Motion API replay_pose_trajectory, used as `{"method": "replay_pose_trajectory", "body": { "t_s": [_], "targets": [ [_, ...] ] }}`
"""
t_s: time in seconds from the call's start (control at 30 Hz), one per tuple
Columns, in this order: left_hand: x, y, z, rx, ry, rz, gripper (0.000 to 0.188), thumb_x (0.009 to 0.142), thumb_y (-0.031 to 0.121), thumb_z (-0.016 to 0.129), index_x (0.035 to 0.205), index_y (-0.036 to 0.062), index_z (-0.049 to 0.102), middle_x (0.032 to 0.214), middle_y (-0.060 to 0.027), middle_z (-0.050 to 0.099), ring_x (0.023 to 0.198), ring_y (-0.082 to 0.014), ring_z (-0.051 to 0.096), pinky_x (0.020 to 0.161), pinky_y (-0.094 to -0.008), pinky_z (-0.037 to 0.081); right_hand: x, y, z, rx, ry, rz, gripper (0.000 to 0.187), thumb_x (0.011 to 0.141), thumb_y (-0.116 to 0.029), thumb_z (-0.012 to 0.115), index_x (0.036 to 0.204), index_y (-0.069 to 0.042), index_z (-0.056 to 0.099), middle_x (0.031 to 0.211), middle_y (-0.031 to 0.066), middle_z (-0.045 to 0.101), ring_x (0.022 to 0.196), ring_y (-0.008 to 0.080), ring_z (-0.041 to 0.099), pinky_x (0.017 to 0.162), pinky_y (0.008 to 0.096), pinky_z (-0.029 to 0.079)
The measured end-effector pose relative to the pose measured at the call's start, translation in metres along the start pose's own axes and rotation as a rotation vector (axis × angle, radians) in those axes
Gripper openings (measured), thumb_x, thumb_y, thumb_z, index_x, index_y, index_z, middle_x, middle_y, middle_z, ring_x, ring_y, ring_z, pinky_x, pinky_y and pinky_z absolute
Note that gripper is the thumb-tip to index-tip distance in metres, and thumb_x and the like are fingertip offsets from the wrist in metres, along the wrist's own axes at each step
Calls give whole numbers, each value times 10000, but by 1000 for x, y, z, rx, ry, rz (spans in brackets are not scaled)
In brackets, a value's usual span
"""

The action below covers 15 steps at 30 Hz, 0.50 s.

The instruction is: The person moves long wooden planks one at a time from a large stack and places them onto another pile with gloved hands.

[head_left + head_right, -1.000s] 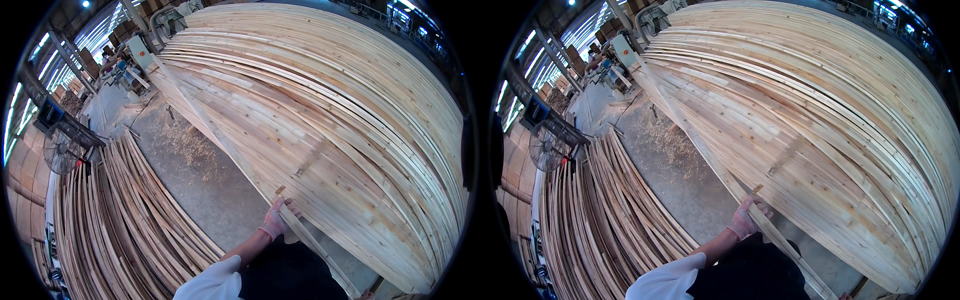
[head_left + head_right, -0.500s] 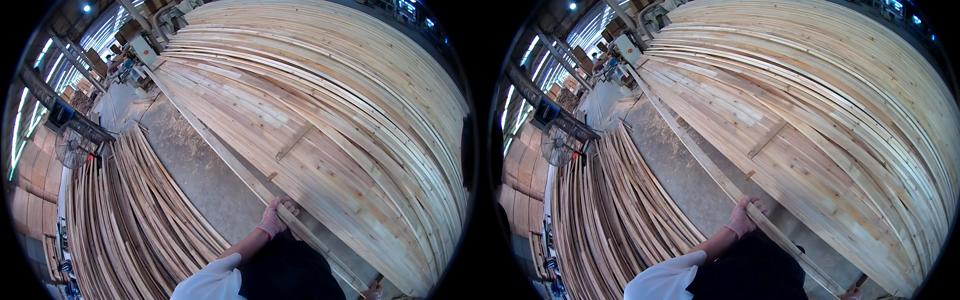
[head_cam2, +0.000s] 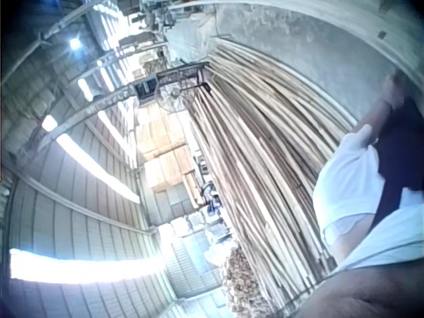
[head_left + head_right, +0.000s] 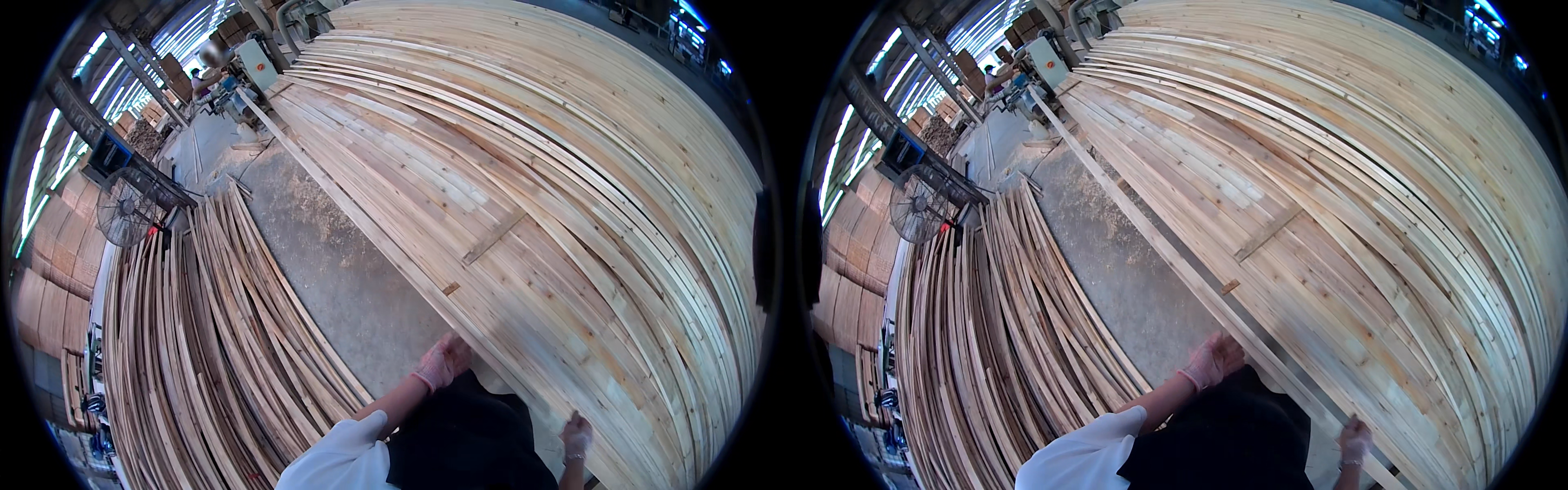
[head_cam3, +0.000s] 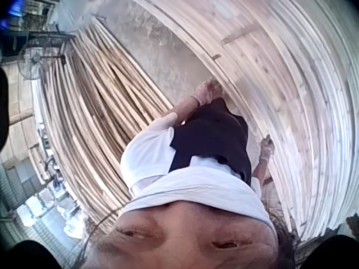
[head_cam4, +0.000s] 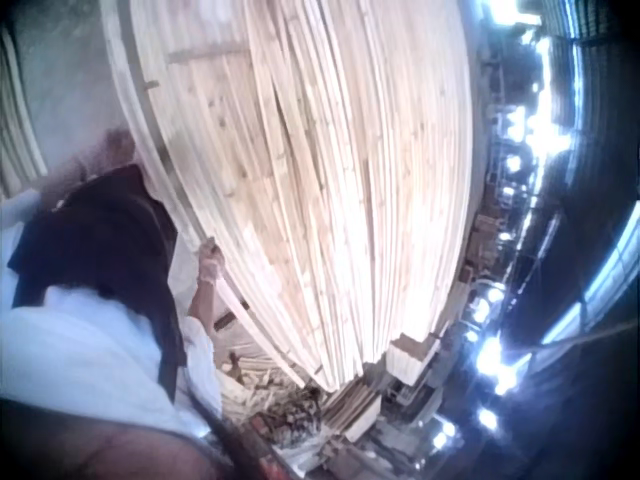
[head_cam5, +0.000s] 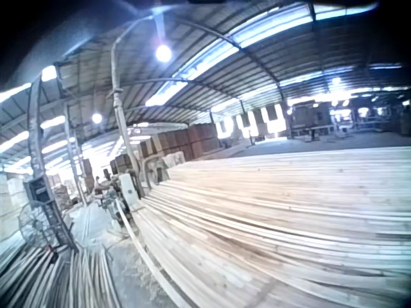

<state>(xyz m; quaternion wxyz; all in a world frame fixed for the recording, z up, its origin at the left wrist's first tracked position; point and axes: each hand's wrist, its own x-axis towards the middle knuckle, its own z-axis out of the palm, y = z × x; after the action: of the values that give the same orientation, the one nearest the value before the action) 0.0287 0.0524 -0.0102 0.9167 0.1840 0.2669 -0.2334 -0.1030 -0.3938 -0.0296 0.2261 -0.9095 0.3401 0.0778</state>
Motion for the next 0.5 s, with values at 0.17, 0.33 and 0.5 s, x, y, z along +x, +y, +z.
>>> {"method": "replay_pose_trajectory", "body": {
  "t_s": [0.17,0.33,0.5],
  "targets": [
    [6,-31,-17,-100,-623,-383,488,950,431,483,1295,88,513,1265,-110,572,1098,-273,570,982,-407,431,-37,-209,5,24,-270,-475,491,910,-502,454,892,-65,677,867,225,656,874,384,621,782,481,472],
    [-24,-36,34,577,-460,-490,557,918,399,561,1349,61,460,1390,-112,479,1222,-244,478,1049,-395,353,-65,-323,-14,142,-520,-639,355,918,-423,525,1032,-121,673,997,179,671,972,332,629,836,409,486],
    [-13,-49,43,94,-261,-457,514,907,364,599,1284,31,492,1337,-130,508,1300,-252,411,1140,-472,204,-58,-308,-23,395,-649,-662,379,882,-416,571,1119,-134,662,988,171,674,986,285,644,859,362,486]
  ]
}}
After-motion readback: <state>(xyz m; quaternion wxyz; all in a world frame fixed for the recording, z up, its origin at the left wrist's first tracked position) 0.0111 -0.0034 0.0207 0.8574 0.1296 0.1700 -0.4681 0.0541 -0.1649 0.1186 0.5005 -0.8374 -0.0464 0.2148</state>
